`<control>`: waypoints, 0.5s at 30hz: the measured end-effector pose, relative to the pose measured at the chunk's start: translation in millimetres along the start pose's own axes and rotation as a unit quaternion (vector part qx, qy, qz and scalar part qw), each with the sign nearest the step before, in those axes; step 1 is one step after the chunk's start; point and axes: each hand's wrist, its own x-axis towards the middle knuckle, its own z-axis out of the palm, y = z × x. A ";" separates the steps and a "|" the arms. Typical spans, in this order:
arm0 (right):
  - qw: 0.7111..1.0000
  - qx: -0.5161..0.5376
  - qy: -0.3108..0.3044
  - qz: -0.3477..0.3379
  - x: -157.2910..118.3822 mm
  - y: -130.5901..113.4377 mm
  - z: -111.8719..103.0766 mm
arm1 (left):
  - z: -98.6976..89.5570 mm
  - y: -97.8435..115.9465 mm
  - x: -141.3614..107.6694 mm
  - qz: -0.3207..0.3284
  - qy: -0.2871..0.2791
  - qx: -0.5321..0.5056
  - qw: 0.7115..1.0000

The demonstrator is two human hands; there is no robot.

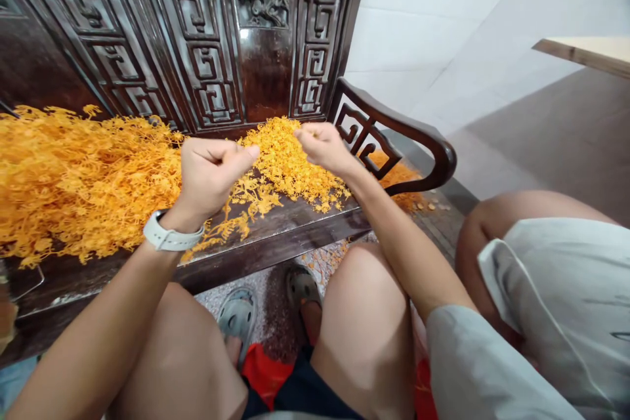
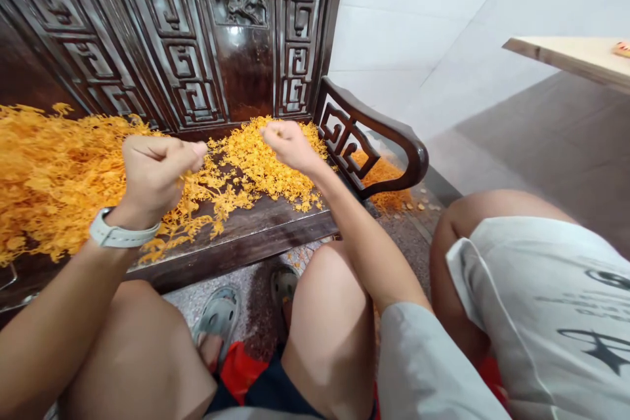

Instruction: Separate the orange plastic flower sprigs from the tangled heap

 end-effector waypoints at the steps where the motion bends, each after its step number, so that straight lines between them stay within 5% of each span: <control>1: 0.999 0.005 0.018 0.031 -1.7 -0.5 -9.3 | -2.5 -0.7 2.7 -0.028 0.033 -0.019 0.999; 3: 0.995 -0.001 -0.042 0.089 -6.4 1.1 -20.3 | -5.0 -5.1 8.7 -0.108 0.071 -0.054 0.990; 5: 0.972 -0.022 -0.194 0.131 -12.4 5.2 -21.3 | -5.4 -13.2 14.2 -0.197 0.070 -0.080 0.975; 9: 0.863 -0.023 -0.460 0.206 -19.1 12.3 -10.4 | -6.5 -31.8 20.5 -0.301 0.059 -0.116 0.945; 11: 0.888 0.027 -0.407 0.210 -12.5 12.8 -7.7 | -7.8 -37.6 21.9 -0.321 0.070 -0.144 0.933; 13: 0.958 0.120 -0.193 0.175 2.2 12.9 -10.2 | -9.0 -40.4 22.6 -0.330 0.082 -0.179 0.923; 15: 0.966 0.211 0.042 0.143 19.5 14.9 -16.4 | -9.5 -42.0 22.3 -0.331 0.088 -0.213 0.915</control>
